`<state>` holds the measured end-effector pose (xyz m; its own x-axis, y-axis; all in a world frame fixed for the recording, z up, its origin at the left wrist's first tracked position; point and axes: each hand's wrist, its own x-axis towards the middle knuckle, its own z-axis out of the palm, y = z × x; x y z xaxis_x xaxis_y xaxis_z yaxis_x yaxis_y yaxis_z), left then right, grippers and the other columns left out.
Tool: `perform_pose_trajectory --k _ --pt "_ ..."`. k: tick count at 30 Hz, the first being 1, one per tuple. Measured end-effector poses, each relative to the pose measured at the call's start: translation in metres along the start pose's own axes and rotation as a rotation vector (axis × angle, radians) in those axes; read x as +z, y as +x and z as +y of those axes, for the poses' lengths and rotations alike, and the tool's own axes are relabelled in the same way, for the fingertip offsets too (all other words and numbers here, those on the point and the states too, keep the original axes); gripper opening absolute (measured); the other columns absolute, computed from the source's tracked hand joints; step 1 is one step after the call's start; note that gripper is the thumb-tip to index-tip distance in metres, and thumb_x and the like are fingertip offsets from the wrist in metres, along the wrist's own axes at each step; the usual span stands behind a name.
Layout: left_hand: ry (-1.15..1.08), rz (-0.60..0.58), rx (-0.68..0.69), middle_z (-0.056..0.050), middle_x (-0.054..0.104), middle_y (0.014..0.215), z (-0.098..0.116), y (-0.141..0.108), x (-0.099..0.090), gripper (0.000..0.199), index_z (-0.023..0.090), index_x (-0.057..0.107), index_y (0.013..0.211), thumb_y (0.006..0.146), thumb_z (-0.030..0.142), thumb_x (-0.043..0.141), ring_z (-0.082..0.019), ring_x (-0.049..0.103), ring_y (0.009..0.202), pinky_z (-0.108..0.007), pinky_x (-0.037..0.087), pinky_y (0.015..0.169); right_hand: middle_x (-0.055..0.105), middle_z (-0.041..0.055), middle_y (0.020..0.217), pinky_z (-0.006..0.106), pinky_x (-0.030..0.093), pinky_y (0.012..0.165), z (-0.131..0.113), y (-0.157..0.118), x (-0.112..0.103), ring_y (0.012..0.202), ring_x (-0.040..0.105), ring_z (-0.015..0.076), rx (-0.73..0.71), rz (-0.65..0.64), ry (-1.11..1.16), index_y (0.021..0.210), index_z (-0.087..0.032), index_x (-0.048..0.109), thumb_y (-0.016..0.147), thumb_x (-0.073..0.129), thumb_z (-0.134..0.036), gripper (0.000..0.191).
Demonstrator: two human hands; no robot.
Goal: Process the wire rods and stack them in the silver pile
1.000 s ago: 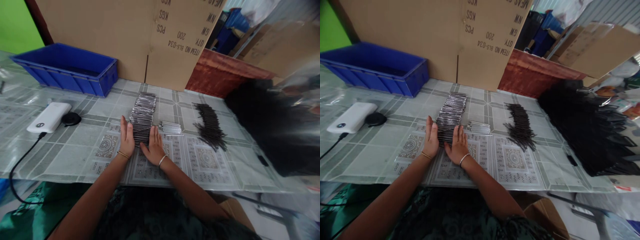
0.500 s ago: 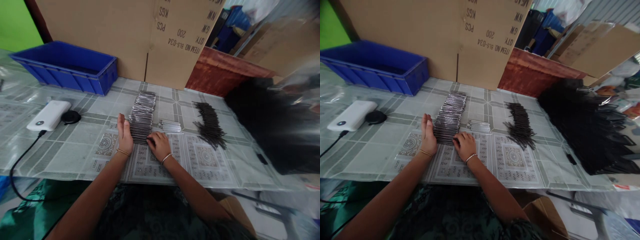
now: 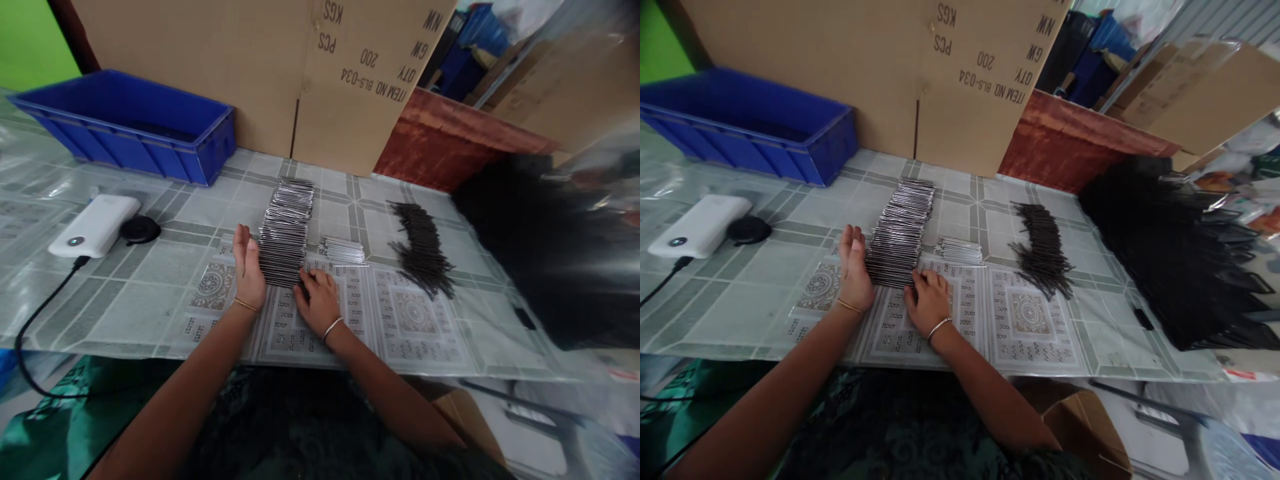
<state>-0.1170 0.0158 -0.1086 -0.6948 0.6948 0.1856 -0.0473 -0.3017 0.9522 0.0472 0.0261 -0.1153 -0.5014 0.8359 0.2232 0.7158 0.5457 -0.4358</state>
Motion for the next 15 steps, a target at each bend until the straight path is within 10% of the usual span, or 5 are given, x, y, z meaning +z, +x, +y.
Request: perform_pose_trajectory --k 15 --pt "0.081 0.041 0.020 -0.009 0.034 0.157 0.001 -0.002 0.000 0.063 0.026 0.037 0.145 0.092 0.059 0.046 -0.021 0.034 0.144 -0.041 0.024 0.122 0.059 0.0137 0.119 0.046 0.041 0.102 0.013 -0.012 -0.004 0.112 0.053 0.0276 -0.025 0.032 0.104 0.143 -0.015 0.044 0.090 0.056 -0.038 0.059"
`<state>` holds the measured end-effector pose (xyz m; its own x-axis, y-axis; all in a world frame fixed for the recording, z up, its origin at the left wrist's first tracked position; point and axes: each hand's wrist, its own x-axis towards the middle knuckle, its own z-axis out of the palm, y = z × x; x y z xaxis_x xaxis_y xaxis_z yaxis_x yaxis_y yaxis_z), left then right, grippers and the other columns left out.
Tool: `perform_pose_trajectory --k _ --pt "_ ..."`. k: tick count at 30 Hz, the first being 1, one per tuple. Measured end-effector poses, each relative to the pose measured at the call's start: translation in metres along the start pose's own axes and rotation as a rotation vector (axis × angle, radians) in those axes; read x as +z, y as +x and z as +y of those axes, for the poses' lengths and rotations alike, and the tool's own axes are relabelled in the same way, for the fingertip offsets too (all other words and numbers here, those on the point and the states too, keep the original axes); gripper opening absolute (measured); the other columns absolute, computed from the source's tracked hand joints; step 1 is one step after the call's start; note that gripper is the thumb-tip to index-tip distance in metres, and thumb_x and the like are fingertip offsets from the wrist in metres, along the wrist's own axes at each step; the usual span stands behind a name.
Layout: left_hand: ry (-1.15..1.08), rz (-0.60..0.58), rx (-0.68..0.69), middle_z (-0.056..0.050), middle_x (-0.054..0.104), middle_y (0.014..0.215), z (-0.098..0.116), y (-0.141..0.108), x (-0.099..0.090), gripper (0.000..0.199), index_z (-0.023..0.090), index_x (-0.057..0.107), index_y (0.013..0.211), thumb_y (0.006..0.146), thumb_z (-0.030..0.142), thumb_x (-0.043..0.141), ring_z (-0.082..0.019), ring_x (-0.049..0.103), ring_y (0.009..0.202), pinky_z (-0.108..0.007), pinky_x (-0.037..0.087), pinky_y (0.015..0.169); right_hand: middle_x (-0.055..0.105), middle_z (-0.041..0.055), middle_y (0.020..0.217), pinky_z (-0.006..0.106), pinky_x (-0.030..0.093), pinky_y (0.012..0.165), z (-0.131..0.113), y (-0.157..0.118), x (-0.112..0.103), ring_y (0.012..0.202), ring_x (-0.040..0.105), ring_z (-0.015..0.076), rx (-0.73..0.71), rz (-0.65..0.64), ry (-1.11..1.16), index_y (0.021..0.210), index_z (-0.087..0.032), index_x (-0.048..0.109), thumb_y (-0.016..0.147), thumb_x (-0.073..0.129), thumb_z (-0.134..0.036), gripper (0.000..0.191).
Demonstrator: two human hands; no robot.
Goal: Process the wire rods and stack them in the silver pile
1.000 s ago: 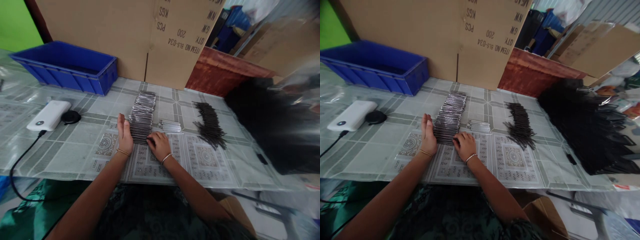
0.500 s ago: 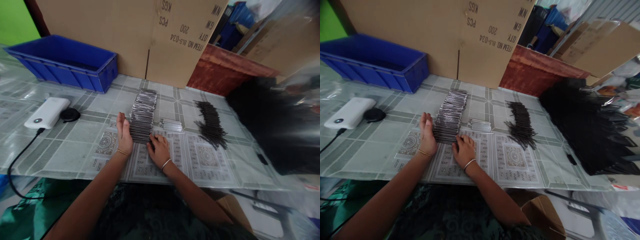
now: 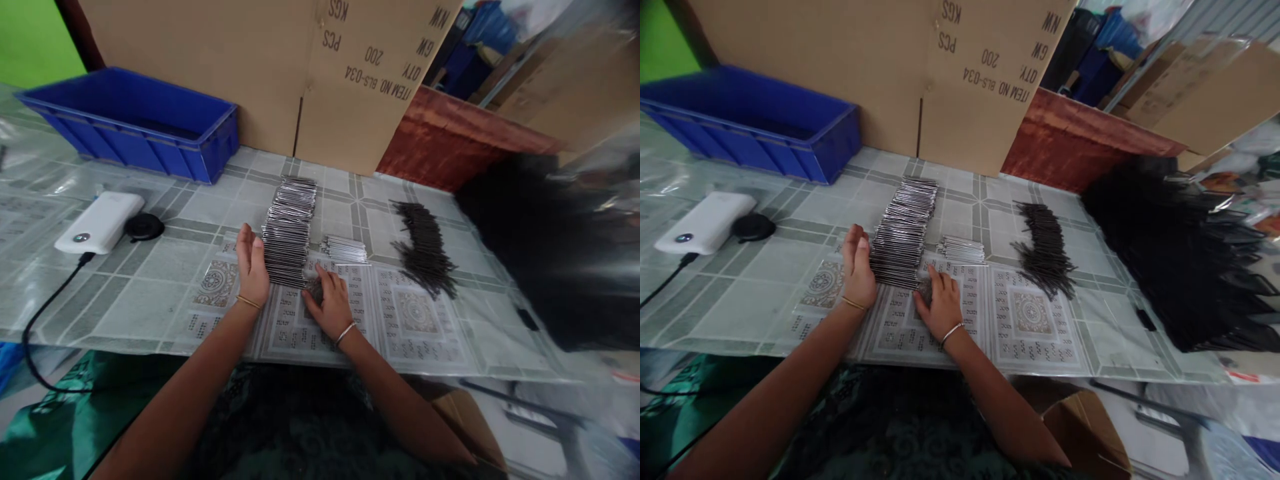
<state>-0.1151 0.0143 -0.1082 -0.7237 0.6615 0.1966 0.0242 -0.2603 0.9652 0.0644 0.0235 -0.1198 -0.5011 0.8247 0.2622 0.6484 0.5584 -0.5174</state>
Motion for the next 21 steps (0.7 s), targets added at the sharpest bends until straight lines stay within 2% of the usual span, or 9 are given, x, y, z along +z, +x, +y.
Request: perform_pose_trajectory --k 3,6,10,12,15,21 --pt "-0.021 0.001 0.006 -0.010 0.035 0.156 -0.002 0.001 0.001 0.063 0.024 0.038 0.144 0.092 0.059 0.047 -0.021 0.035 0.143 -0.040 0.025 0.121 0.066 0.0087 0.100 0.041 0.044 0.097 0.000 0.006 0.002 0.097 0.059 0.0230 -0.013 -0.026 0.083 0.129 -0.015 0.056 0.090 0.057 -0.030 0.042" --pt "-0.040 -0.014 0.005 -0.010 0.035 0.156 -0.004 0.001 0.001 0.062 0.024 0.038 0.144 0.093 0.058 0.047 -0.021 0.035 0.144 -0.041 0.025 0.122 0.069 0.0074 0.094 0.037 0.046 0.093 -0.001 0.014 0.007 0.092 0.061 0.0205 -0.019 -0.010 0.131 0.113 -0.015 0.063 0.088 0.056 -0.021 0.026" --pt "-0.063 0.010 -0.011 -0.010 0.035 0.156 -0.008 0.003 -0.002 0.060 0.025 0.038 0.144 0.093 0.055 0.048 -0.021 0.035 0.143 -0.041 0.025 0.121 0.069 0.0052 0.092 0.034 0.051 0.084 0.004 0.014 0.004 0.085 0.063 0.0184 0.009 0.009 0.223 0.119 -0.016 0.060 0.084 0.063 -0.024 0.036" --pt "-0.105 0.033 -0.024 -0.012 0.036 0.155 -0.011 0.005 -0.003 0.062 0.024 0.038 0.144 0.092 0.055 0.049 -0.021 0.037 0.142 -0.041 0.026 0.121 0.069 0.0056 0.092 0.034 0.052 0.083 0.007 0.013 0.002 0.084 0.063 0.0182 0.011 0.027 0.245 0.114 -0.016 0.063 0.084 0.064 -0.025 0.032" --pt "-0.138 0.038 -0.036 -0.012 0.037 0.155 -0.013 0.007 -0.003 0.063 0.024 0.036 0.145 0.092 0.057 0.048 -0.021 0.039 0.141 -0.041 0.027 0.120 0.071 0.0067 0.093 0.034 0.051 0.087 0.007 0.013 0.003 0.089 0.064 0.0185 -0.029 0.029 0.233 0.101 -0.018 0.069 0.087 0.059 -0.021 0.017" --pt "-0.088 -0.004 -0.010 -0.010 0.039 0.154 -0.013 0.008 -0.003 0.061 0.027 0.037 0.144 0.092 0.057 0.047 -0.021 0.037 0.142 -0.041 0.026 0.121 0.072 0.0065 0.096 0.033 0.052 0.091 -0.002 0.017 0.005 0.094 0.065 0.0185 -0.053 0.000 0.186 0.103 -0.018 0.071 0.089 0.059 -0.018 0.018"
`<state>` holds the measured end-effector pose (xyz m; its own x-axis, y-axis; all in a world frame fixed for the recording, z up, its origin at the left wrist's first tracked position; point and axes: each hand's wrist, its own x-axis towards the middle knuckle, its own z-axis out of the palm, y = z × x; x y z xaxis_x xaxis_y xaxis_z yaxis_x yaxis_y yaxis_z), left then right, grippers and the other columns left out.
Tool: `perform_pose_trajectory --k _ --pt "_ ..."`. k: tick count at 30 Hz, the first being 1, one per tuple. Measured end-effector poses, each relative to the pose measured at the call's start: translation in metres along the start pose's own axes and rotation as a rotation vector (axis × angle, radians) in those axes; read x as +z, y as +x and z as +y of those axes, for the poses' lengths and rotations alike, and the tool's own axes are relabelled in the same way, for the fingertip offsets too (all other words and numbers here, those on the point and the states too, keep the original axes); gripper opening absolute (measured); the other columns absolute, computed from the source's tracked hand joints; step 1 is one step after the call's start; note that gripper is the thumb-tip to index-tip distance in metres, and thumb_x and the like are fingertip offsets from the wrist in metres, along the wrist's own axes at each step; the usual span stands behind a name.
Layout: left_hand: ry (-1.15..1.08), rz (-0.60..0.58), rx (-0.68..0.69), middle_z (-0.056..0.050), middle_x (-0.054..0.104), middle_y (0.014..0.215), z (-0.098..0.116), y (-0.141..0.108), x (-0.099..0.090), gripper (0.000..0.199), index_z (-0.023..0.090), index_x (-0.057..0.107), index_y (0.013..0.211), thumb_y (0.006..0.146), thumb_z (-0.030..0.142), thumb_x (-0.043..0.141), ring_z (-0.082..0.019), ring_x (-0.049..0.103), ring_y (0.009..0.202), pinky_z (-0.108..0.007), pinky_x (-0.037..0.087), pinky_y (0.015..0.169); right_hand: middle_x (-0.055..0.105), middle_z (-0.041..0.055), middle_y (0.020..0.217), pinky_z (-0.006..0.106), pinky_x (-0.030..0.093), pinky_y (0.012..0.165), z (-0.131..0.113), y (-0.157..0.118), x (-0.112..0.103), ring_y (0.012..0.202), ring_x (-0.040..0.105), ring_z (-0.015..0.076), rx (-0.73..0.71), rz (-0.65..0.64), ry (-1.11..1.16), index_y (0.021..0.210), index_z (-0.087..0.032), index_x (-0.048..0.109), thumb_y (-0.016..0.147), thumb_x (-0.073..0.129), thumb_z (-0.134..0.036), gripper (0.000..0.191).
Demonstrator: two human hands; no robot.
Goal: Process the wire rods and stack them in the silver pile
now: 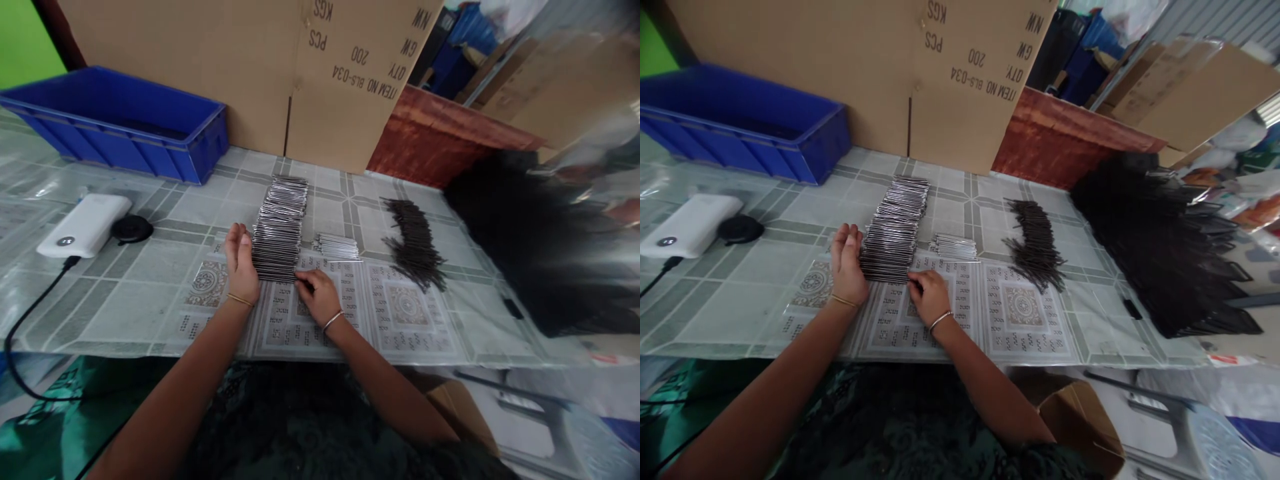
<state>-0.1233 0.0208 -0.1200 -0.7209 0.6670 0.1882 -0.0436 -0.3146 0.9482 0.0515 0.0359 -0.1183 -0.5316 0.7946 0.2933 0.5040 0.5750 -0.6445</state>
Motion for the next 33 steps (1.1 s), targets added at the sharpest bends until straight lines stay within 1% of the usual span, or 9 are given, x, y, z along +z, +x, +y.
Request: perform_pose_trajectory --k 3,7,10,13,16,19,21,26,33 --pt "-0.009 0.036 -0.033 -0.009 0.040 0.153 0.000 0.001 -0.001 0.059 0.028 0.037 0.144 0.093 0.056 0.047 -0.020 0.039 0.141 -0.041 0.026 0.121 0.071 0.0056 0.098 0.029 0.054 0.086 0.006 -0.001 -0.017 0.091 0.065 0.0168 -0.021 -0.047 -0.040 0.116 -0.017 0.066 0.088 0.060 -0.018 0.029" --pt "-0.006 0.076 0.005 -0.010 0.043 0.151 0.001 0.000 -0.003 0.057 0.025 0.039 0.142 0.093 0.052 0.048 -0.020 0.040 0.140 -0.042 0.028 0.120 0.067 0.0110 0.109 0.032 0.051 0.089 0.042 -0.007 -0.071 0.094 0.063 0.0198 0.064 0.037 -0.141 0.122 -0.015 0.064 0.090 0.051 -0.018 0.034" --pt "0.137 0.043 0.173 -0.009 0.043 0.150 0.011 -0.002 -0.003 0.055 0.024 0.042 0.140 0.092 0.048 0.051 -0.021 0.037 0.142 -0.042 0.027 0.121 0.064 0.0162 0.114 0.042 0.044 0.097 0.081 -0.018 -0.118 0.105 0.058 0.0260 0.193 0.128 -0.372 0.119 -0.012 0.066 0.089 0.049 -0.017 0.035" --pt "0.424 -0.067 0.442 -0.010 0.042 0.151 0.028 -0.006 0.002 0.053 0.021 0.044 0.140 0.092 0.037 0.056 -0.024 0.032 0.144 -0.046 0.019 0.123 0.063 0.0145 0.118 0.044 0.042 0.094 0.110 -0.034 -0.148 0.109 0.054 0.0284 0.345 0.109 -0.700 0.119 -0.018 0.068 0.091 0.050 -0.019 0.033" --pt "0.606 -0.334 0.625 -0.009 0.053 0.141 0.039 -0.018 0.019 0.041 0.023 0.056 0.131 0.090 0.029 0.056 -0.026 0.044 0.135 -0.049 0.028 0.118 0.064 0.0107 0.118 0.041 0.042 0.089 0.121 -0.044 -0.156 0.106 0.054 0.0269 0.395 0.019 -0.829 0.118 -0.023 0.069 0.095 0.049 -0.023 0.030" --pt "0.760 -0.666 0.603 -0.006 0.064 0.129 0.035 -0.040 0.048 0.030 0.027 0.066 0.117 0.089 0.026 0.053 -0.027 0.056 0.121 -0.049 0.036 0.110 0.063 0.0098 0.119 0.038 0.041 0.088 0.123 -0.045 -0.156 0.104 0.054 0.0260 0.372 0.016 -0.823 0.120 -0.024 0.067 0.096 0.049 -0.027 0.030" --pt "0.909 -0.802 0.572 -0.007 0.063 0.131 0.026 -0.054 0.068 0.032 0.026 0.066 0.117 0.090 0.023 0.049 -0.028 0.057 0.118 -0.049 0.038 0.106 0.061 0.0108 0.124 0.038 0.040 0.087 0.124 -0.042 -0.157 0.106 0.052 0.0268 0.362 0.059 -0.819 0.127 -0.023 0.062 0.096 0.050 -0.029 0.033" --pt "1.178 -0.830 0.544 -0.014 0.061 0.131 0.007 -0.065 0.097 0.036 0.019 0.061 0.124 0.092 0.021 0.043 -0.031 0.057 0.115 -0.049 0.041 0.097 0.064 0.0109 0.116 0.038 0.040 0.085 0.129 -0.034 -0.162 0.103 0.053 0.0266 0.338 -0.004 -0.840 0.116 -0.025 0.068 0.096 0.051 -0.028 0.026" --pt "1.379 -0.875 0.660 -0.011 0.067 0.108 0.010 -0.055 0.104 0.028 0.020 0.066 0.109 0.092 0.016 0.043 -0.026 0.061 0.101 -0.042 0.042 0.091 0.066 0.0086 0.109 0.037 0.037 0.088 0.133 -0.035 -0.165 0.103 0.053 0.0247 0.193 -0.023 -0.858 0.101 -0.024 0.070 0.095 0.052 -0.026 0.019"
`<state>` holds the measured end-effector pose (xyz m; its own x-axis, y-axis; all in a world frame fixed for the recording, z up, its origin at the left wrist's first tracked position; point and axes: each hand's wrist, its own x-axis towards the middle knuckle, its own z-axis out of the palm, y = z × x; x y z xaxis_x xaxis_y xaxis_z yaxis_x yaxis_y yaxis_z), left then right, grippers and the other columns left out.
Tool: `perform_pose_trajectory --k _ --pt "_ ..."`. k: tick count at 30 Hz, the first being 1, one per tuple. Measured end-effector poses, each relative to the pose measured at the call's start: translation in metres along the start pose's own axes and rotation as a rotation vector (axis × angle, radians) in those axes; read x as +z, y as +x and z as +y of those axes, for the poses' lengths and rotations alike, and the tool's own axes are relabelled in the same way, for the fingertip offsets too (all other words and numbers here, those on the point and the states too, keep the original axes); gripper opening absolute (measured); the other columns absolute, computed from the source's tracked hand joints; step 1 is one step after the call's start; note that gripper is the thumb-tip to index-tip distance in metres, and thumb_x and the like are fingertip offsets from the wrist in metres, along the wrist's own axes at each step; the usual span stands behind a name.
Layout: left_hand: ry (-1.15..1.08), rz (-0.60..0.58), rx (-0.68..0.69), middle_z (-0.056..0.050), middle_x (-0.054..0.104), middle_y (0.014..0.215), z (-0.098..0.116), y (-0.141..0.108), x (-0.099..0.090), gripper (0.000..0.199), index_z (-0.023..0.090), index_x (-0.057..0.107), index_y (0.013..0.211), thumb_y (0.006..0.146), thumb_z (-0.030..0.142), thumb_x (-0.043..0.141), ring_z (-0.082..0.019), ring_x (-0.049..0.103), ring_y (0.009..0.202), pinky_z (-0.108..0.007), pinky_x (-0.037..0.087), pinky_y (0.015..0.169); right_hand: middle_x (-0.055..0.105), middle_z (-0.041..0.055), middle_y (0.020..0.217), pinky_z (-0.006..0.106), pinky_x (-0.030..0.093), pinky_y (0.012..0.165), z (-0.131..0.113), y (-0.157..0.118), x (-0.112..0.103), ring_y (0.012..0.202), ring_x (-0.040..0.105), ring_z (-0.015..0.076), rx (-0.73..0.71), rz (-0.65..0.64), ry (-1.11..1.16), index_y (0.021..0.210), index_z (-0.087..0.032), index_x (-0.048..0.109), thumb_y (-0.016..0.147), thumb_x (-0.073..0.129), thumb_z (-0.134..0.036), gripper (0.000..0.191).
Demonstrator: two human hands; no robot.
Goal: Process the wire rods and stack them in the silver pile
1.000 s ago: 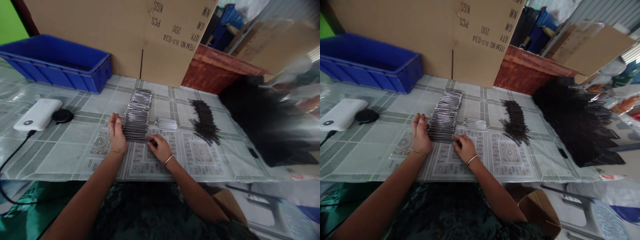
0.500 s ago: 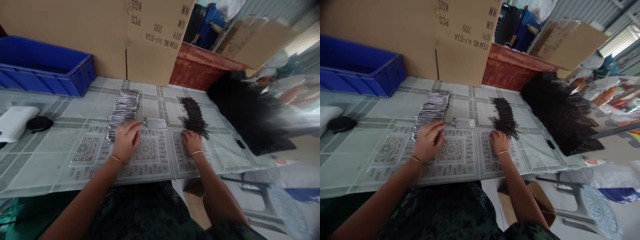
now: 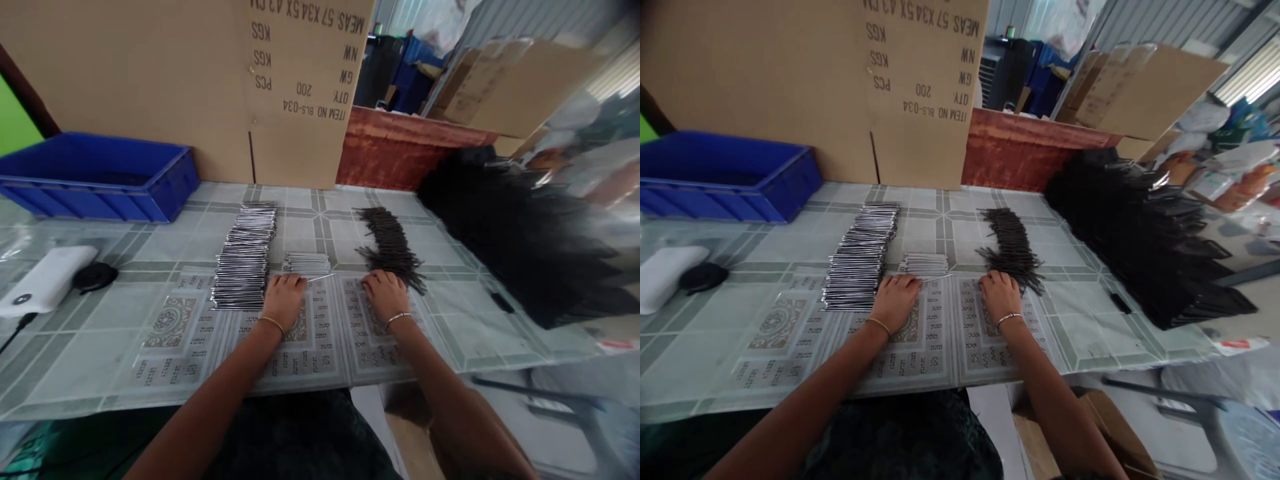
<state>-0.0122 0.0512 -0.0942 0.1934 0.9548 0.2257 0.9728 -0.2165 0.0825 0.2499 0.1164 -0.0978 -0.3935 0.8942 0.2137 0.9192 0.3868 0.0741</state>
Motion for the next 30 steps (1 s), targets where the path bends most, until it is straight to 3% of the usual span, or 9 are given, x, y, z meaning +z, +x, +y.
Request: perform_pose_trajectory --k 7,15,20,23,27,30 --pt "0.060 -0.104 -0.034 -0.011 0.065 0.108 0.011 -0.004 -0.009 0.028 0.017 0.064 0.108 0.093 0.012 0.040 -0.026 0.061 0.100 -0.041 0.043 0.089 0.068 0.0066 0.096 0.035 0.041 0.081 0.012 0.020 -0.007 0.089 0.058 0.0238 -0.008 0.154 0.181 0.093 -0.019 0.065 0.087 0.054 -0.024 0.014" --pt "-0.056 0.010 -0.106 -0.010 0.064 0.111 0.013 -0.053 -0.001 0.026 0.019 0.061 0.109 0.099 0.025 0.037 -0.023 0.062 0.091 -0.038 0.045 0.085 0.068 0.0052 0.084 0.032 0.049 0.076 0.039 0.056 -0.022 0.077 0.063 0.0194 0.057 0.313 0.639 0.084 -0.019 0.062 0.080 0.054 -0.028 0.013" --pt "-0.162 0.019 -0.122 -0.008 0.063 0.104 0.007 -0.056 0.007 0.026 0.019 0.061 0.104 0.100 0.028 0.037 -0.023 0.061 0.090 -0.037 0.046 0.081 0.066 0.0034 0.078 0.031 0.050 0.072 0.037 0.065 -0.028 0.071 0.061 0.0179 0.133 0.287 0.733 0.084 -0.019 0.060 0.079 0.054 -0.031 0.014" --pt "-0.182 -0.016 -0.120 -0.008 0.063 0.103 0.005 -0.054 0.010 0.028 0.019 0.062 0.105 0.100 0.029 0.037 -0.023 0.061 0.088 -0.039 0.046 0.082 0.066 0.0046 0.080 0.033 0.050 0.073 0.041 0.068 -0.030 0.072 0.061 0.0186 0.202 0.373 0.709 0.089 -0.019 0.059 0.082 0.051 -0.031 0.016" --pt "-0.182 -0.064 -0.112 -0.009 0.064 0.107 0.006 -0.054 0.009 0.029 0.020 0.063 0.113 0.099 0.026 0.038 -0.024 0.061 0.092 -0.039 0.046 0.083 0.067 0.0117 0.094 0.039 0.049 0.086 0.044 0.065 -0.033 0.086 0.061 0.0222 0.075 0.352 0.664 0.097 -0.018 0.064 0.085 0.053 -0.029 0.020" --pt "-0.212 -0.075 -0.106 -0.009 0.063 0.108 0.006 -0.055 0.007 0.030 0.022 0.063 0.116 0.099 0.025 0.039 -0.023 0.061 0.095 -0.038 0.046 0.086 0.068 0.0118 0.097 0.038 0.049 0.089 0.024 0.045 -0.030 0.092 0.062 0.0226 -0.041 0.307 0.713 0.102 -0.021 0.068 0.088 0.055 -0.029 0.021"
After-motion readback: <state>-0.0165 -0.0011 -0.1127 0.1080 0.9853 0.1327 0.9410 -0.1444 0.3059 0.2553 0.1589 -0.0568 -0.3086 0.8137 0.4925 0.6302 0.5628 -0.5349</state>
